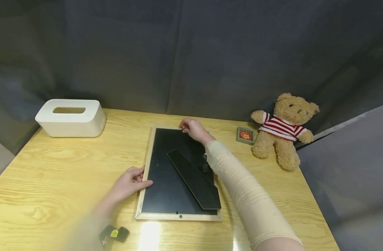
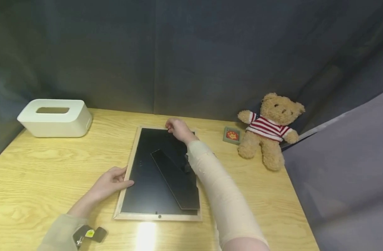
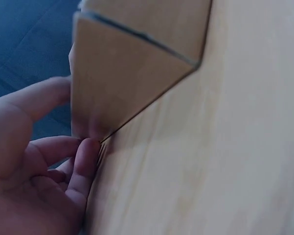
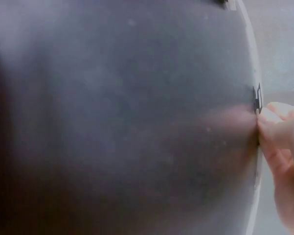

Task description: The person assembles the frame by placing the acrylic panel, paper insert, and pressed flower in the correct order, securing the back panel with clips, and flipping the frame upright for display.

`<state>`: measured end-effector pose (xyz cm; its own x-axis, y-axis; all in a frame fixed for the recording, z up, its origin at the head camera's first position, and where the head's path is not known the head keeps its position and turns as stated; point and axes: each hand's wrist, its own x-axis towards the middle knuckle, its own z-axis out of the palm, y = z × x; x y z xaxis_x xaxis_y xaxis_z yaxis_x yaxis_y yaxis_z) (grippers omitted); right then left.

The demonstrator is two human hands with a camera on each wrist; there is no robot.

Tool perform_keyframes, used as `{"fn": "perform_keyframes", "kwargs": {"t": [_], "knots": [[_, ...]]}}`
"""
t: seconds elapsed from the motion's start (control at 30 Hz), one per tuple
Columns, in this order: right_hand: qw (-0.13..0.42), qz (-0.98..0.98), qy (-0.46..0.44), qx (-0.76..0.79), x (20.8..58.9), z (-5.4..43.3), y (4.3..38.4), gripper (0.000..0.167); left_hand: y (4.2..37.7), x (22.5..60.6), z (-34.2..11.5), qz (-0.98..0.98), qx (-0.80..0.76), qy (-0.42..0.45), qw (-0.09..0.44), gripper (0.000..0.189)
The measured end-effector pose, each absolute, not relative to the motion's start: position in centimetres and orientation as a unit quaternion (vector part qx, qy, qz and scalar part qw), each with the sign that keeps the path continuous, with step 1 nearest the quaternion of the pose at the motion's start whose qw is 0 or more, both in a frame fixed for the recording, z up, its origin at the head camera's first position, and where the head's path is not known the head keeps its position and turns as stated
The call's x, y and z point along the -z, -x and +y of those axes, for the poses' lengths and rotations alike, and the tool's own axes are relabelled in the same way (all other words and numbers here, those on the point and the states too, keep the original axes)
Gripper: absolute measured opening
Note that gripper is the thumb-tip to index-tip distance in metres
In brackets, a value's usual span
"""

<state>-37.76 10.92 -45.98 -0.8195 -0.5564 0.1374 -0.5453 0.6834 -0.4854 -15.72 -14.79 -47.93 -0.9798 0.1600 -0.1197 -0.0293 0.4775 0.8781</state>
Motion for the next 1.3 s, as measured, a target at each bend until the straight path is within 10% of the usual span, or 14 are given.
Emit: {"fn": "perform_keyframes", "kwargs": {"t": [0.5, 1.3], "knots": [[0.04, 0.909, 0.348, 0.227, 45.6, 10.8, 37.9, 0.031, 14.6, 48.1, -13.4, 0.913, -0.386, -0.097, 0.093, 0.136], [-0.054, 0.879, 0.43, 0.198, 46.5, 11.2, 38.2, 0.022, 14.5, 47.5, -13.1, 0.913, -0.39, -0.067, 0.102, 0.131]]}}
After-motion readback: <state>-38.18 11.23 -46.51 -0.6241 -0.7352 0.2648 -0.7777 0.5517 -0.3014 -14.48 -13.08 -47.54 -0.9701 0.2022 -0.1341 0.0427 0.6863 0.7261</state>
